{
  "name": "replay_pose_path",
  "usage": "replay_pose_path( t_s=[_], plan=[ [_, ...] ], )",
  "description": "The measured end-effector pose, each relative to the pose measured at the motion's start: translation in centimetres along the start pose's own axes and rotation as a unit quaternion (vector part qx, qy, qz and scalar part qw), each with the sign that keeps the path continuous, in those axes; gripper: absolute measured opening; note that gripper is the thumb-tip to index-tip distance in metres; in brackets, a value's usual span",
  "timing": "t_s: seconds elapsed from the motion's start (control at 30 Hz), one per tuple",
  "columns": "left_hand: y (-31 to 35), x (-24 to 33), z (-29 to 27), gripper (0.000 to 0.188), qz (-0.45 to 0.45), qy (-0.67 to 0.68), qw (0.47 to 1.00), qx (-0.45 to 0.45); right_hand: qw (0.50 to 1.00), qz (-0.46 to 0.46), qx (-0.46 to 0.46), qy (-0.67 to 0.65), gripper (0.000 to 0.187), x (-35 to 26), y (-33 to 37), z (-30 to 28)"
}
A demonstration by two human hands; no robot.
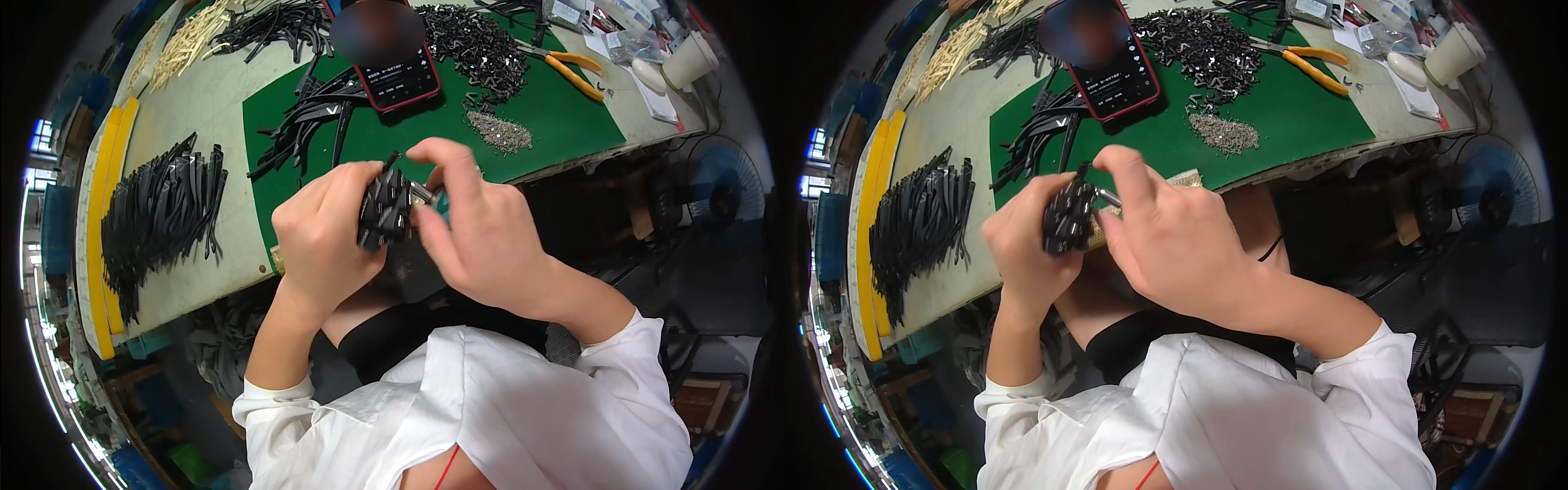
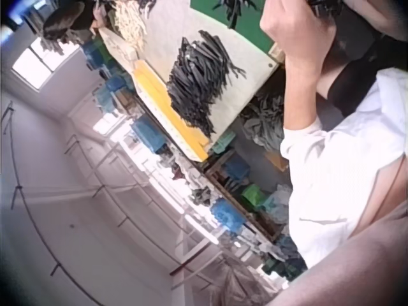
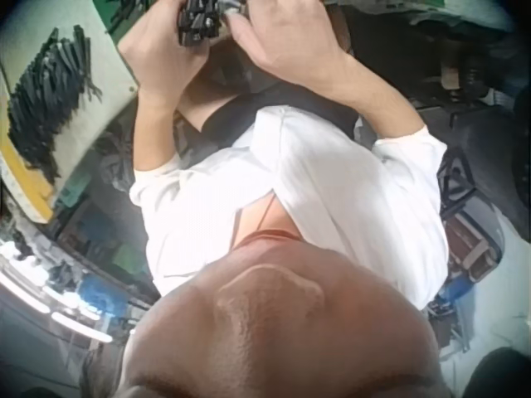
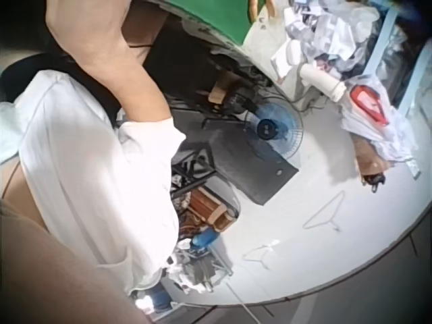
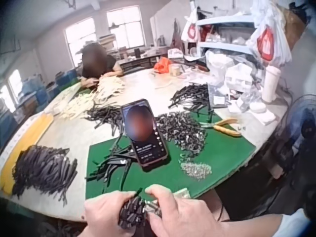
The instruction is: The person assembles black cables by inserting small metal pins into their ends using a handheld tool. They repeatedly pick up cables, insert pins, and place the finished cables on the table.
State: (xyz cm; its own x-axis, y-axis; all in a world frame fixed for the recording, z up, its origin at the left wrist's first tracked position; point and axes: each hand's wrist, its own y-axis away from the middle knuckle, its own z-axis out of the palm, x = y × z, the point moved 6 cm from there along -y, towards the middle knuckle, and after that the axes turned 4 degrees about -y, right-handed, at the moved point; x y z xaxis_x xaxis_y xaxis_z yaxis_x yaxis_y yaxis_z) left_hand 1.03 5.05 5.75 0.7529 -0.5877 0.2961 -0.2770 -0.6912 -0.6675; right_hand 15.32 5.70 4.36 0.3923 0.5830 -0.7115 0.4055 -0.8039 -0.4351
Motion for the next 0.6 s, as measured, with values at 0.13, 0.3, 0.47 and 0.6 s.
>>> replay_pose_path(
  t_s=[0.13,0.3,0.47,0.6],
  plan=[
    [-0.3,-2.1,-0.5,0.037,-0.09,-0.09,0.992,0.001,0.997,0.021,-0.023,0.072,0.055,0.5,0.1,0.1],
    [-3.8,-9.8,0.5,0.027,-0.133,-0.136,0.981,-0.035,0.994,0.082,-0.064,0.025,0.052,2.7,1.4,-0.7],
    [-6.8,-13.3,4.8,0.031,-0.062,-0.15,0.973,-0.167,0.992,0.107,-0.057,0.019,0.048,3.8,1.9,-1.8],
    [-7.2,-14.9,5.8,0.037,0.013,-0.127,0.967,-0.222,0.991,0.12,-0.054,0.029,0.044,4.4,2.3,-2.7]
  ],
)
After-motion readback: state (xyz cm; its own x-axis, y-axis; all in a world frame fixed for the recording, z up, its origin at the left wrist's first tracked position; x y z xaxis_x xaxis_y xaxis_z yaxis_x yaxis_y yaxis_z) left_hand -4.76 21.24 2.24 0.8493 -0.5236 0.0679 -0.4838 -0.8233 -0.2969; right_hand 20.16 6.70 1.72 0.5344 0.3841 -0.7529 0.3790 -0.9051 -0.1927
